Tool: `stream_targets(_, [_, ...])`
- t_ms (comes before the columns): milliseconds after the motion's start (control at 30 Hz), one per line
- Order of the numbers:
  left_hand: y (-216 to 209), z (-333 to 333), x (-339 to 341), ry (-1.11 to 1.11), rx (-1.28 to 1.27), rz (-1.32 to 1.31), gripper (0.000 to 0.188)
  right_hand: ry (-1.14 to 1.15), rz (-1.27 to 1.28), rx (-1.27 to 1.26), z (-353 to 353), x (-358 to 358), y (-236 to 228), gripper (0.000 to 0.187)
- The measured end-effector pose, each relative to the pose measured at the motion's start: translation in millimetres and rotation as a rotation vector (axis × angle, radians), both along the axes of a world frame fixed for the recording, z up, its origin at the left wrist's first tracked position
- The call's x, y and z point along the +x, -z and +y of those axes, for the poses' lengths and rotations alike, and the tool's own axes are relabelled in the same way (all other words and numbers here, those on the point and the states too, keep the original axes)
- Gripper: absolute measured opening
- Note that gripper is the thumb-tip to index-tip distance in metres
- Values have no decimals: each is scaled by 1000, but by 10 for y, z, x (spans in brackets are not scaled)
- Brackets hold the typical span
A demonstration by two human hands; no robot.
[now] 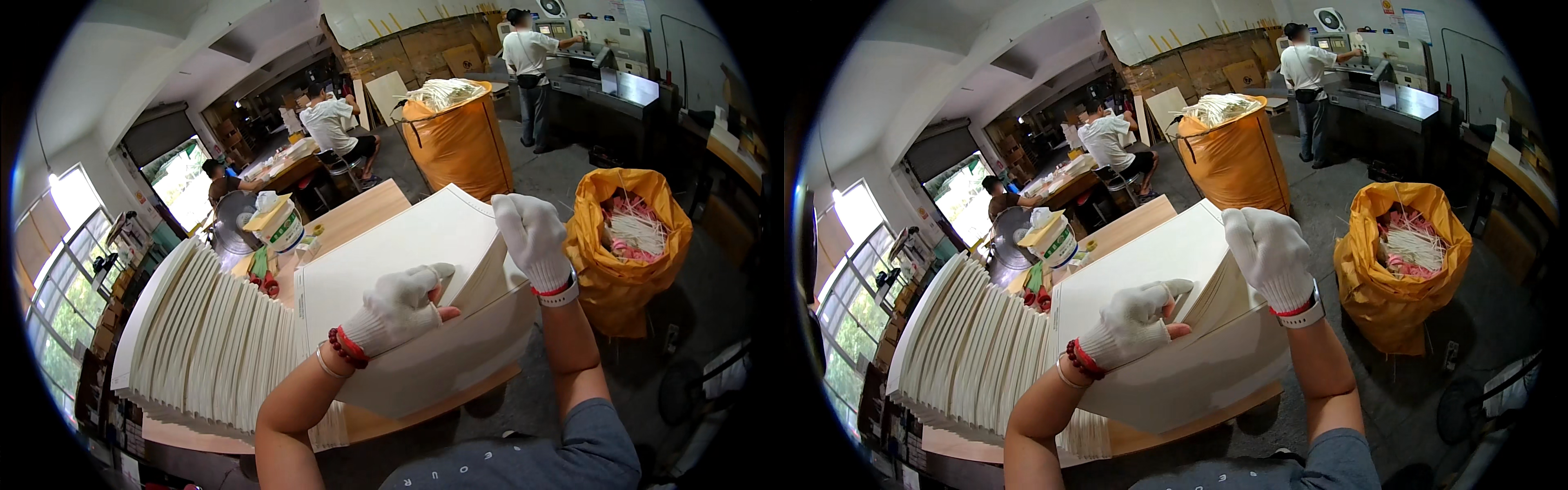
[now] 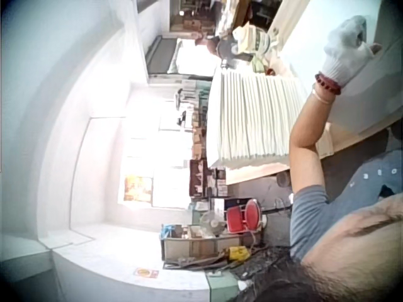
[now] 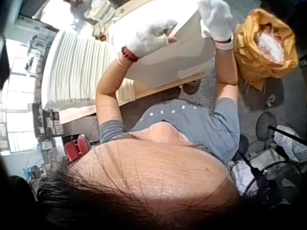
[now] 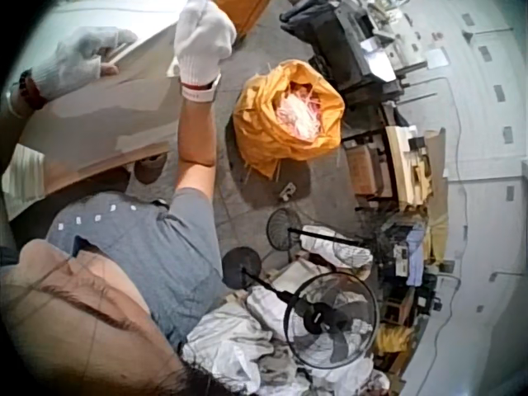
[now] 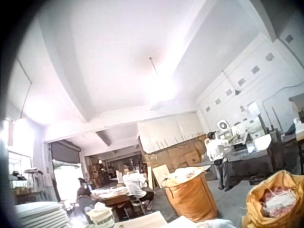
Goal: The person repeatedly lifts a stack of white paper sheets from a table and places them onto a growing pile. The person wears white gloves and handles the paper with both hands. The task continues in a repetitive loop throughout the clip.
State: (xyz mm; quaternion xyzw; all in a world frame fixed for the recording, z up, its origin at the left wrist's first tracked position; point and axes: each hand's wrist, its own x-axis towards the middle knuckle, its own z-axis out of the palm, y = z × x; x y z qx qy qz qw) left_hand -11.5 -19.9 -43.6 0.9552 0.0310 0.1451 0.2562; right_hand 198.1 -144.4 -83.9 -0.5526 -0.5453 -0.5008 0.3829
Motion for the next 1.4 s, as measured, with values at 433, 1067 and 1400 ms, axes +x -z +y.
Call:
stream_targets(433, [58,149,1,198,117,-52,46,-114,53,-27,-13,-49,-37,18])
stream_targets(1067, [85,65,61,217,137,-282,48,-190,181,38,3,-47,4,10])
stream_targets(1400, [110,59,94,152,247,-251,45,-344,303,17,-25,-73,-26,10])
